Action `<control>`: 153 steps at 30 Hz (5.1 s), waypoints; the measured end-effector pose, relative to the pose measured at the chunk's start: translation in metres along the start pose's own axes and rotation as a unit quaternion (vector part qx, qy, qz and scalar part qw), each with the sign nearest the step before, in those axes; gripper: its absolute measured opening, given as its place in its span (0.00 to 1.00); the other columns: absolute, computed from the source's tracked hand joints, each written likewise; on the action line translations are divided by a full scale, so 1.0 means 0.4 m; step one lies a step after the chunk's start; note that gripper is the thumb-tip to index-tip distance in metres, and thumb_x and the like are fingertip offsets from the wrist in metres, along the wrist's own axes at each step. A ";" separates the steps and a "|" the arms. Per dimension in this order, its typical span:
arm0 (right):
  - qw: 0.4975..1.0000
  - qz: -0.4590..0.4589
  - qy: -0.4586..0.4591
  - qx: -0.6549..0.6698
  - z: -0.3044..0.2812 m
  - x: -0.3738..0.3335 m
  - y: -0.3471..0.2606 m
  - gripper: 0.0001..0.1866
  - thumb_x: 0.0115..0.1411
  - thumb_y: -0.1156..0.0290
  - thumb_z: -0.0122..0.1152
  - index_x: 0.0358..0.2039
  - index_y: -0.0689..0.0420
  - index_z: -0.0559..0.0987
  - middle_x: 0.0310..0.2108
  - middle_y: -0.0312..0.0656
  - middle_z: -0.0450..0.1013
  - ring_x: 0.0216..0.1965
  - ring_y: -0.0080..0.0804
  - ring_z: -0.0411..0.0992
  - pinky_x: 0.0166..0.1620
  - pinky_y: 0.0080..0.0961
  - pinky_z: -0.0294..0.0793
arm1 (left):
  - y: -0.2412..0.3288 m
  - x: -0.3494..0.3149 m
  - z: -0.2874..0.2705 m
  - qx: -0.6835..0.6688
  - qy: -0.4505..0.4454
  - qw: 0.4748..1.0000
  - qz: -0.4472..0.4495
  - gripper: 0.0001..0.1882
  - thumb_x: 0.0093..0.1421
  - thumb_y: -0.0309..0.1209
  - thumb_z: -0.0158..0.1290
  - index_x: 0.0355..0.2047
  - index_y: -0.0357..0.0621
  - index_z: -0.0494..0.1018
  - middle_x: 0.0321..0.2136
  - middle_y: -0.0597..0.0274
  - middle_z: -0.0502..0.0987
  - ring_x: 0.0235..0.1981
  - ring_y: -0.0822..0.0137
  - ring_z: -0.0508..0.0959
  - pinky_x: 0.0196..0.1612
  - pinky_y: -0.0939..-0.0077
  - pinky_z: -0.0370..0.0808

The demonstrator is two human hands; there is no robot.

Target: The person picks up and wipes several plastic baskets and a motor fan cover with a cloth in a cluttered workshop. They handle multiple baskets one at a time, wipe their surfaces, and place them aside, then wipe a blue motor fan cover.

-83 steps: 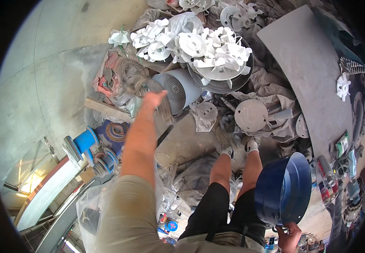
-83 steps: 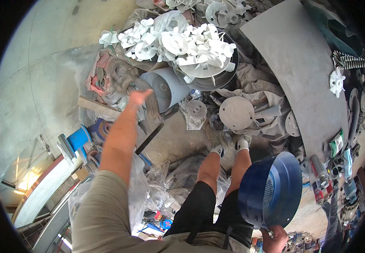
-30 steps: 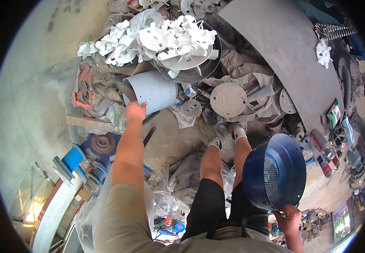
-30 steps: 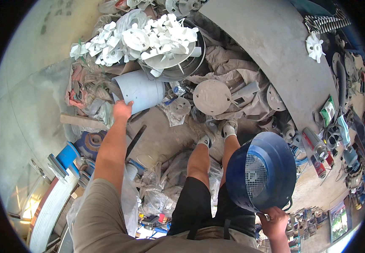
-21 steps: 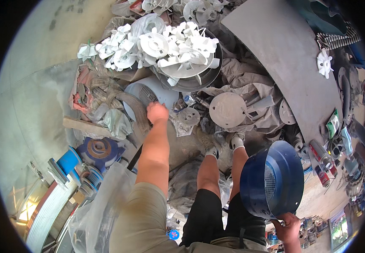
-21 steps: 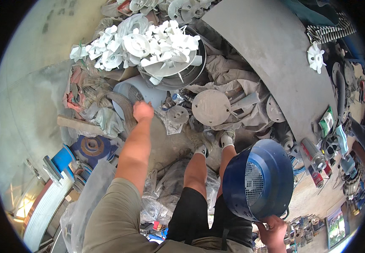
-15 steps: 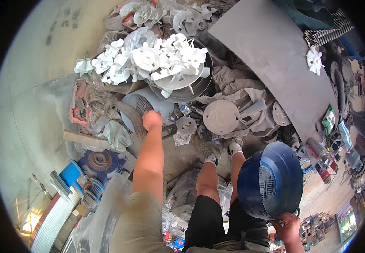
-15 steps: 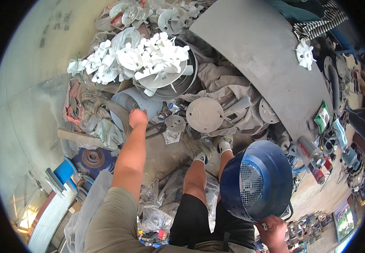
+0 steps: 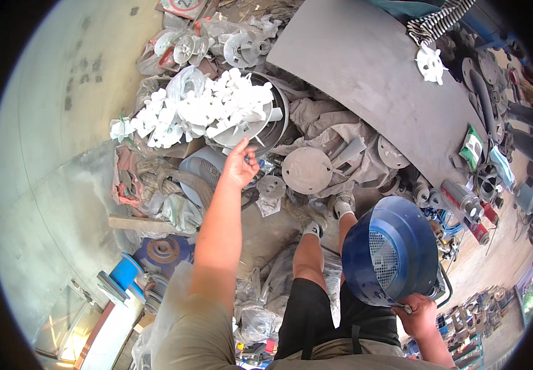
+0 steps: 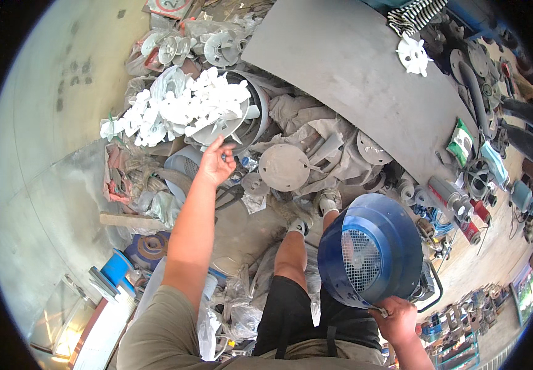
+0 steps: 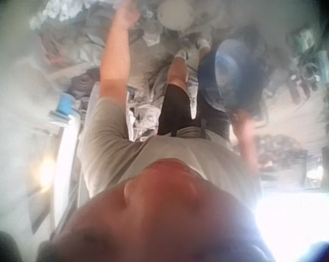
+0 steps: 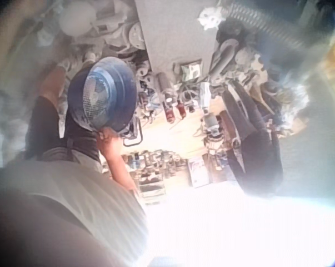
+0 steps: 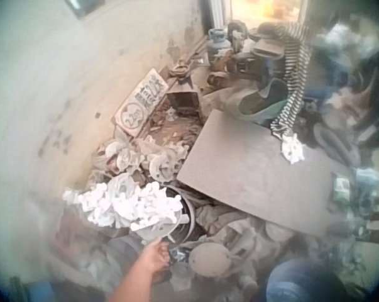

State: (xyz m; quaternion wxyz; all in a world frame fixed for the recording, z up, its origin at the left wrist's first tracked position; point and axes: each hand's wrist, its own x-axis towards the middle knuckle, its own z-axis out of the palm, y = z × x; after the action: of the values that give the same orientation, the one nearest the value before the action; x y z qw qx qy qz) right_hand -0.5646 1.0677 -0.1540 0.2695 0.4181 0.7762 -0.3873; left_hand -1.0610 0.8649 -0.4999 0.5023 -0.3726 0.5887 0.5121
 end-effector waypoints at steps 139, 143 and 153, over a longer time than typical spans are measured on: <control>0.905 -0.353 -0.037 -0.236 0.487 1.082 -0.576 0.11 0.59 0.73 0.58 0.41 0.53 0.85 0.46 0.44 0.80 0.45 0.45 0.81 0.44 0.41 0.82 | 0.179 -0.559 -0.096 -0.357 -0.017 0.932 0.069 0.28 0.60 0.26 0.51 0.55 0.14 0.63 0.20 0.70 0.61 0.22 0.74 0.60 0.24 0.79 0.57; 0.942 -0.301 -0.045 -0.138 0.428 1.012 -0.568 0.14 0.59 0.71 0.61 0.47 0.53 0.83 0.48 0.47 0.79 0.45 0.46 0.81 0.45 0.43 0.82 | 0.150 -0.550 -0.083 -0.359 -0.031 0.930 0.066 0.27 0.60 0.26 0.51 0.54 0.13 0.63 0.20 0.70 0.60 0.22 0.74 0.60 0.25 0.79 0.57; 0.938 -0.128 0.011 0.323 0.220 0.733 -0.463 0.22 0.61 0.60 0.69 0.50 0.61 0.82 0.41 0.45 0.84 0.43 0.38 0.82 0.48 0.31 0.78 | 0.061 -0.529 -0.033 -0.374 -0.023 0.927 0.032 0.28 0.61 0.26 0.52 0.57 0.17 0.61 0.20 0.71 0.61 0.21 0.75 0.59 0.24 0.80 0.57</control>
State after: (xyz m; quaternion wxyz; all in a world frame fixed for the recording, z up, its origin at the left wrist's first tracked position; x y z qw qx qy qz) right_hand -0.8632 1.0592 -0.3510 0.0593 0.3839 0.6594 -0.6437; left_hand -1.0410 0.8409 -0.2888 0.3231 -0.5025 0.3550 0.7191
